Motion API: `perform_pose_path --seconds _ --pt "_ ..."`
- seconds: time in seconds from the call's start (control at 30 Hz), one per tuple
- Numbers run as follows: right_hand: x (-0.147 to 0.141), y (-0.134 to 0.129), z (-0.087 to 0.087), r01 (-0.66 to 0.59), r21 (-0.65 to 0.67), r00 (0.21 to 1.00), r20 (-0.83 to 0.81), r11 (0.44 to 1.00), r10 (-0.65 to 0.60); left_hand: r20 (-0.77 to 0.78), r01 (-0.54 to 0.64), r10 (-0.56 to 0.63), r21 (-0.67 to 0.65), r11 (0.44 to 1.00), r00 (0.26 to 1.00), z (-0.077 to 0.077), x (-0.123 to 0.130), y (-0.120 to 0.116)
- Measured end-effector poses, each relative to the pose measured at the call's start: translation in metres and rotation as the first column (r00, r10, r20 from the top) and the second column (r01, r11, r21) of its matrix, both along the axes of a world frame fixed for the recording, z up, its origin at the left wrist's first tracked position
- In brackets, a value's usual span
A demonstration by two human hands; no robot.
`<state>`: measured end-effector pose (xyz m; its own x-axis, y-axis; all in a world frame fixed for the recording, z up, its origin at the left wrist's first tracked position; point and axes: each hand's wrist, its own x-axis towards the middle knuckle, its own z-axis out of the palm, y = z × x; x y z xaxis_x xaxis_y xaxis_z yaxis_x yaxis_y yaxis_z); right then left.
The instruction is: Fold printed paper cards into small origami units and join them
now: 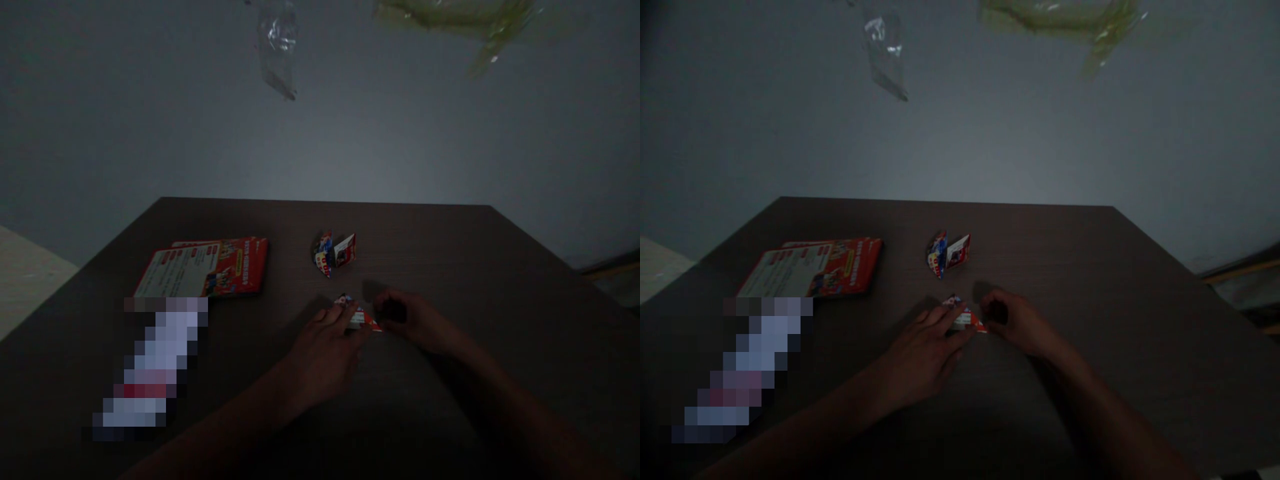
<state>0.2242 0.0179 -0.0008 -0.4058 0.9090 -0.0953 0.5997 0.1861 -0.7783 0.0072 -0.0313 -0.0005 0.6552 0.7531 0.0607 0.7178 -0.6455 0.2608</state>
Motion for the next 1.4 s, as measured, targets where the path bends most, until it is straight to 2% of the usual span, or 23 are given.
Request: perform_pose_path --seconds 0.43,0.67,1.0,1.23,1.4 --pt "0.0 -0.001 0.0 -0.039 0.031 0.998 0.049 0.999 0.038 0.004 -0.003 0.003 -0.001 1.0 1.0 0.003 0.0 -0.001" --pt "-0.01 0.002 -0.006 0.04 0.072 0.998 0.045 0.997 -0.043 0.004 -0.002 0.002 -0.009 1.0 1.0 0.002 0.0 0.0" --pt "-0.028 0.009 -0.013 0.117 0.205 0.982 0.124 0.972 -0.145 0.003 -0.005 0.005 -0.009 1.0 1.0 0.002 0.001 -0.001" --pt "-0.014 0.01 -0.012 0.146 0.168 0.989 -0.052 0.975 -0.139 0.024 0.006 -0.006 0.007 1.0 1.0 0.003 -0.001 -0.001" --pt "-0.009 0.008 -0.013 0.145 0.141 0.987 -0.088 0.979 -0.134 0.028 0.028 -0.028 -0.001 1.0 0.999 0.003 -0.004 -0.001"
